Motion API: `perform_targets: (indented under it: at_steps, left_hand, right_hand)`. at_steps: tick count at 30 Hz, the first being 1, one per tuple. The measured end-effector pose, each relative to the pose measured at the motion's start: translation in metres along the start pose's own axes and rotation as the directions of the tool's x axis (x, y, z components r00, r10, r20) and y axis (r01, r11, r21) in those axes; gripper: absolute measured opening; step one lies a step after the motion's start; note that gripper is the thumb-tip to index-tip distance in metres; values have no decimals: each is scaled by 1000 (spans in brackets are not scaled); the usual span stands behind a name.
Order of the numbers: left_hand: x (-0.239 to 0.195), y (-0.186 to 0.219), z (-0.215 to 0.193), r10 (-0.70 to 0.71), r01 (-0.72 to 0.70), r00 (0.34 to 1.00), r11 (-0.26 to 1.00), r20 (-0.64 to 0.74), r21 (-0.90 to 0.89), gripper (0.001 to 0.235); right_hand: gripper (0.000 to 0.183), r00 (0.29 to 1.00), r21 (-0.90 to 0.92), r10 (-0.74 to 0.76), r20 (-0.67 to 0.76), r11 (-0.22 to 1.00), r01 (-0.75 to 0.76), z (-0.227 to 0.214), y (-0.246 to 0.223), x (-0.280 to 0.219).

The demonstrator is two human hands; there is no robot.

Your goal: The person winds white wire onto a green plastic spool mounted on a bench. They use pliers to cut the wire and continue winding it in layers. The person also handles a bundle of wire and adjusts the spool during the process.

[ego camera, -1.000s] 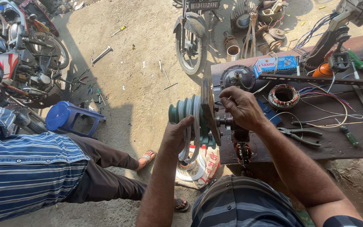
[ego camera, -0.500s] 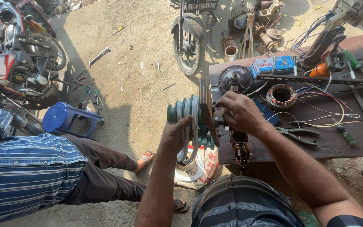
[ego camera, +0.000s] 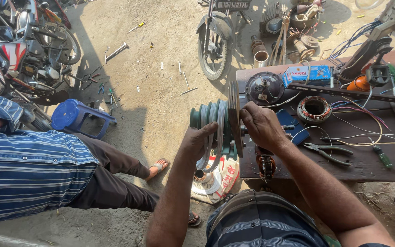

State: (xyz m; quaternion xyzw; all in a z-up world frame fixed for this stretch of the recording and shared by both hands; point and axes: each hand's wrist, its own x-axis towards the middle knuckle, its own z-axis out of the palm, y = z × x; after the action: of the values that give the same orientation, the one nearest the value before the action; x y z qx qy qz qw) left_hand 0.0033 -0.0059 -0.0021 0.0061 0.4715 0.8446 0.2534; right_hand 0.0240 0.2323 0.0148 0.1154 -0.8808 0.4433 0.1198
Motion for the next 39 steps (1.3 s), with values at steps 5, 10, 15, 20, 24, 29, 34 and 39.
perform_targets:
  at_steps: [5,10,15,20,24,29,34,39]
  left_hand:
    - [-4,-1,-1,27,-25,998,999,49,-30,48]
    - [-5,-4,-7,30,-28,998,999,60,-32,44]
    - [-4,-4,-10,-20,21,1000,1000,23,-6,40]
    - [-5,1,-12,-44,45,998,999,48,-19,40]
    - [-8,3,-11,-29,30,997,999,73,-24,39]
    - [-11,4,-13,-40,45,995,998,89,-51,39]
    - [-11,6,-18,-16,20,992,999,125,-33,38]
    - [-12,4,-21,-23,22,995,1000,100,18,40]
  right_hand:
    - [34,993,69,-107,-59,991,111,5,3,-15]
    - [42,995,296,86,-41,953,-71,26,17,-13]
    - [58,936,347,335,107,870,-351,34,18,-15]
    - [50,996,265,85,-27,961,-74,21,-1,-16]
    - [50,984,351,179,-4,922,-166,29,-6,-14]
    - [51,893,604,418,165,673,-427,41,0,-15]
    - [42,986,213,159,-57,967,-143,34,-11,-20]
    - [40,988,358,143,-53,927,-115,41,-14,-21]
